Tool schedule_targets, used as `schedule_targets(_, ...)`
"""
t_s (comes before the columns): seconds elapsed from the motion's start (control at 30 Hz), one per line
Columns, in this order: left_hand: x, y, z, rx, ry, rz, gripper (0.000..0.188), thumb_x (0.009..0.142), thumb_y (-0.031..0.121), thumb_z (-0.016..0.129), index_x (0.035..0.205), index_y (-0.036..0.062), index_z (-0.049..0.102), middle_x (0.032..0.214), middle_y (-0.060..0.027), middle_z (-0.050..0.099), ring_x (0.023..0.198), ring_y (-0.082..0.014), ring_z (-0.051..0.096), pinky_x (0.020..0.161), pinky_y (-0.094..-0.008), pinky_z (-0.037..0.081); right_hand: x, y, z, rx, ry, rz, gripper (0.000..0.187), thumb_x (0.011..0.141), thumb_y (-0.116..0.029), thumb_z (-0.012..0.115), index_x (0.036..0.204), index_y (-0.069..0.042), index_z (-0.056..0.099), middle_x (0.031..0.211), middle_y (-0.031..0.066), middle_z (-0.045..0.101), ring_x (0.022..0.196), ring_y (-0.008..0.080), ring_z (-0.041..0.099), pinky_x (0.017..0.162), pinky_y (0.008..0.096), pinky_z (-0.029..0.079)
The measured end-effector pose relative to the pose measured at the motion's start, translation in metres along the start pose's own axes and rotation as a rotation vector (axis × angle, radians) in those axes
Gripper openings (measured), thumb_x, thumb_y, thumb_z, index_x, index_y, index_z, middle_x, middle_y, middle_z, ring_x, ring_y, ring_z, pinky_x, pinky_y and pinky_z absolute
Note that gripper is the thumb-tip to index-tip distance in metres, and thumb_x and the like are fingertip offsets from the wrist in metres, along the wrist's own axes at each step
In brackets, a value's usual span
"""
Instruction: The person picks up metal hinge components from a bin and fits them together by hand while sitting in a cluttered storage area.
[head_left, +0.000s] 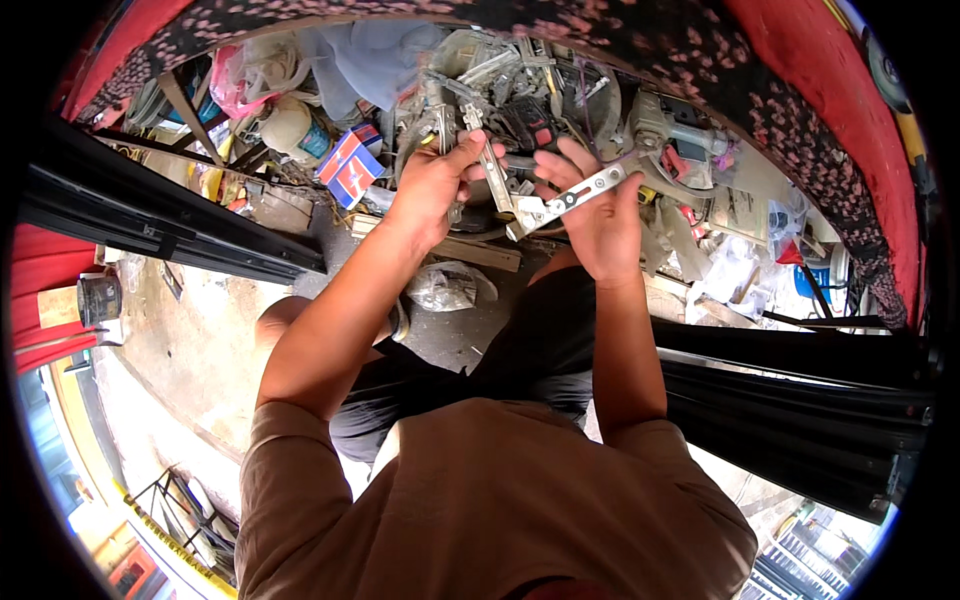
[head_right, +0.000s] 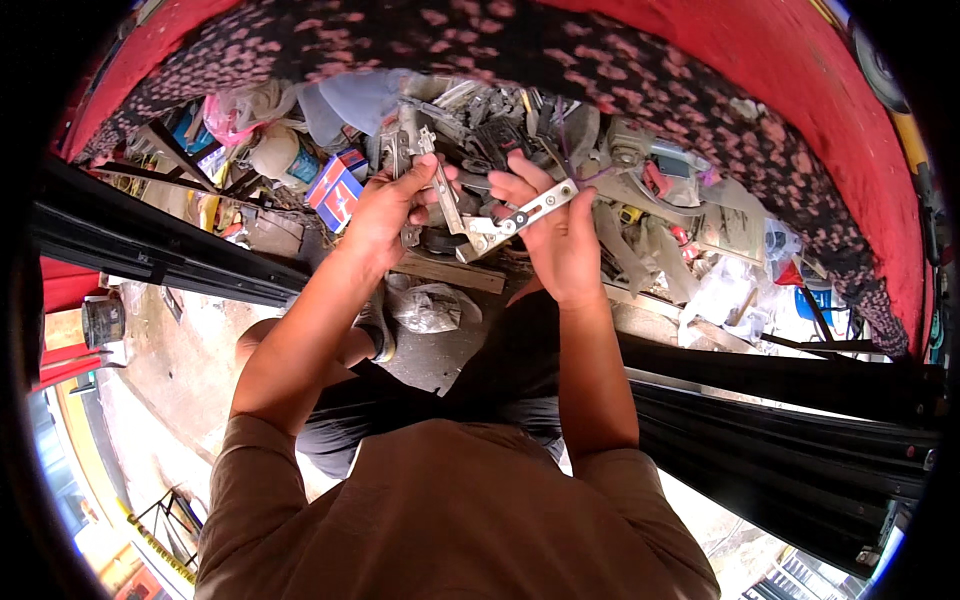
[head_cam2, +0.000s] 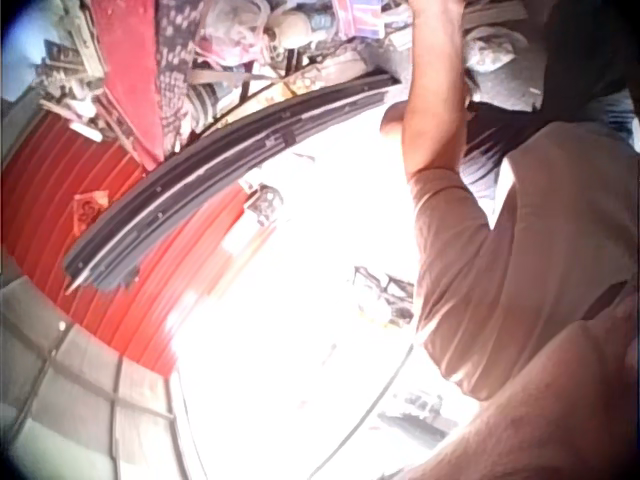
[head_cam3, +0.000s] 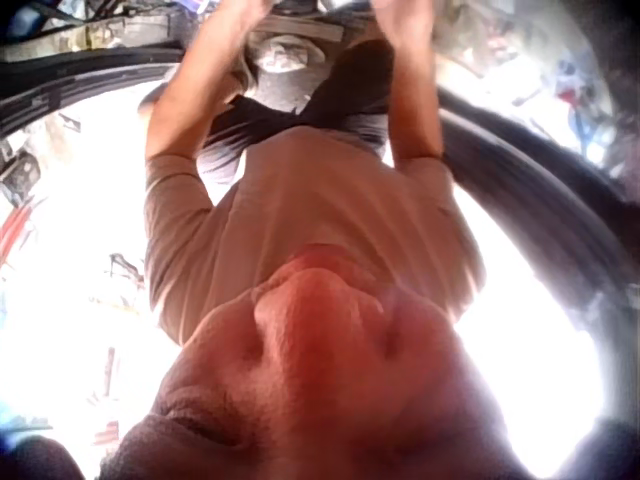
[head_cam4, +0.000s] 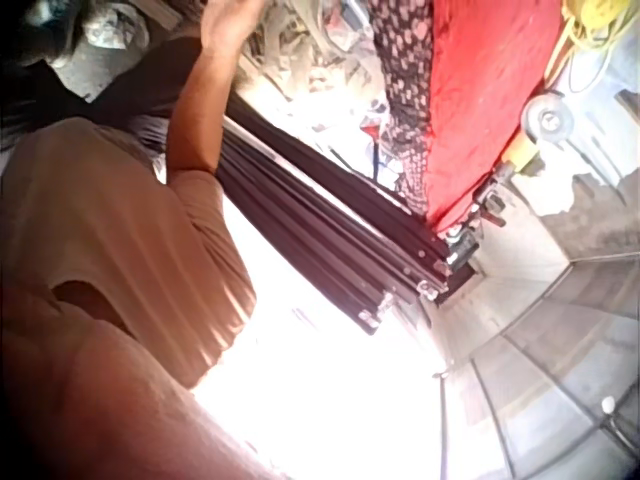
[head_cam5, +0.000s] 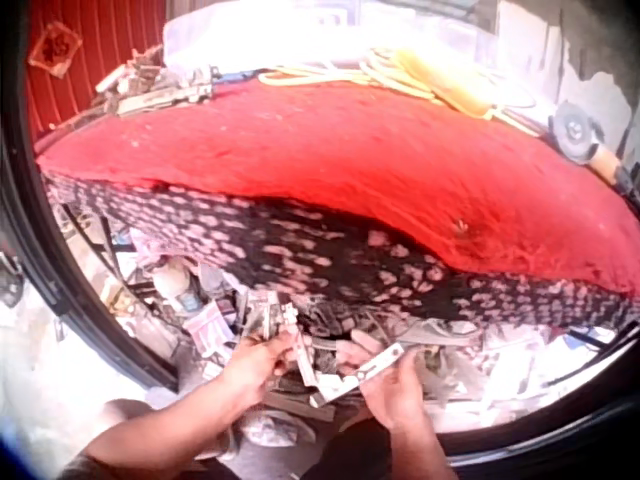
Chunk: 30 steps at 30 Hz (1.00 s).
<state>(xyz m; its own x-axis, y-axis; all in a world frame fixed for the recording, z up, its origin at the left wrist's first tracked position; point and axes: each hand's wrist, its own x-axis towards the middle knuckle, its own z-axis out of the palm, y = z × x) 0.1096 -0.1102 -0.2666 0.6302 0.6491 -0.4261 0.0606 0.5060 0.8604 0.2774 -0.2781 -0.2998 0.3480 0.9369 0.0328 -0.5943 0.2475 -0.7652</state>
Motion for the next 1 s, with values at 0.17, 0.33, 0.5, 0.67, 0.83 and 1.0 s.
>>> schedule_targets(0.17,-0.022,0.004,-0.012,0.001,-0.026,-0.003,0.026,0.104,0.031,0.069,0.119,0.0103,0.068,0.104,-0.0021,0.077,0.087,-0.0097,0.07,0.058,-0.0209,0.038,0.015,0.003,0.043,0.08,-0.291,0.058,0.153,0.062,-0.104,0.051,0.168,-0.005,0.005,0.171,0.0267,0.02,0.157,0.037,0.026,0.128,0.0482,0.02)
schedule_targets(0.33,-0.028,0.001,-0.02,-0.046,-0.049,0.0,0.025,0.103,0.026,0.071,0.122,0.0106,0.068,0.106,-0.0013,0.077,0.09,-0.007,0.07,0.06,-0.0204,0.038,0.026,0.004,0.059,0.04,-0.358,0.06,0.161,0.056,-0.103,0.06,0.169,-0.006,0.001,0.172,0.0294,0.014,0.155,0.0385,0.028,0.127,0.0478,0.021)
schedule_targets(0.5,-0.041,0.009,-0.03,-0.098,-0.076,-0.018,0.027,0.101,0.022,0.073,0.125,0.0101,0.069,0.107,0.0016,0.076,0.087,-0.0037,0.065,0.063,-0.0194,0.037,0.028,0.007,0.068,0.082,-0.329,0.084,0.158,0.057,-0.109,0.047,0.169,-0.006,0.0,0.17,0.0329,0.015,0.156,0.0412,0.027,0.127,0.0498,0.02)
schedule_targets(0.67,-0.042,0.012,-0.036,-0.088,-0.098,0.066,0.028,0.101,0.022,0.072,0.126,0.0092,0.07,0.108,0.0024,0.075,0.085,-0.0028,0.062,0.063,-0.0198,0.037,0.022,0.018,0.073,0.156,-0.363,0.118,0.165,0.052,-0.11,0.048,0.168,-0.002,0.001,0.169,0.0339,0.014,0.157,0.0413,0.025,0.127,0.0542,0.021)
schedule_targets(0.83,-0.044,0.012,-0.032,-0.118,-0.009,0.171,0.024,0.098,0.011,0.075,0.122,0.0056,0.072,0.105,0.0003,0.075,0.094,-0.0083,0.067,0.08,-0.026,0.05,0.018,0.02,0.083,0.239,-0.284,0.152,0.167,0.05,-0.11,0.051,0.168,-0.002,0.001,0.171,0.03,0.013,0.157,0.0401,0.025,0.125,0.0613,0.022)
schedule_targets(1.0,-0.042,0.014,-0.035,-0.091,-0.053,0.208,0.024,0.098,0.004,0.074,0.121,0.0024,0.071,0.11,-0.0031,0.074,0.096,-0.0118,0.068,0.09,-0.0294,0.054,0.014,0.009,0.094,-0.064,-0.336,0.161,0.156,0.061,-0.1,0.061,0.169,-0.004,0.002,0.172,0.0235,0.019,0.156,0.0378,0.03,0.12,0.0547,0.032)
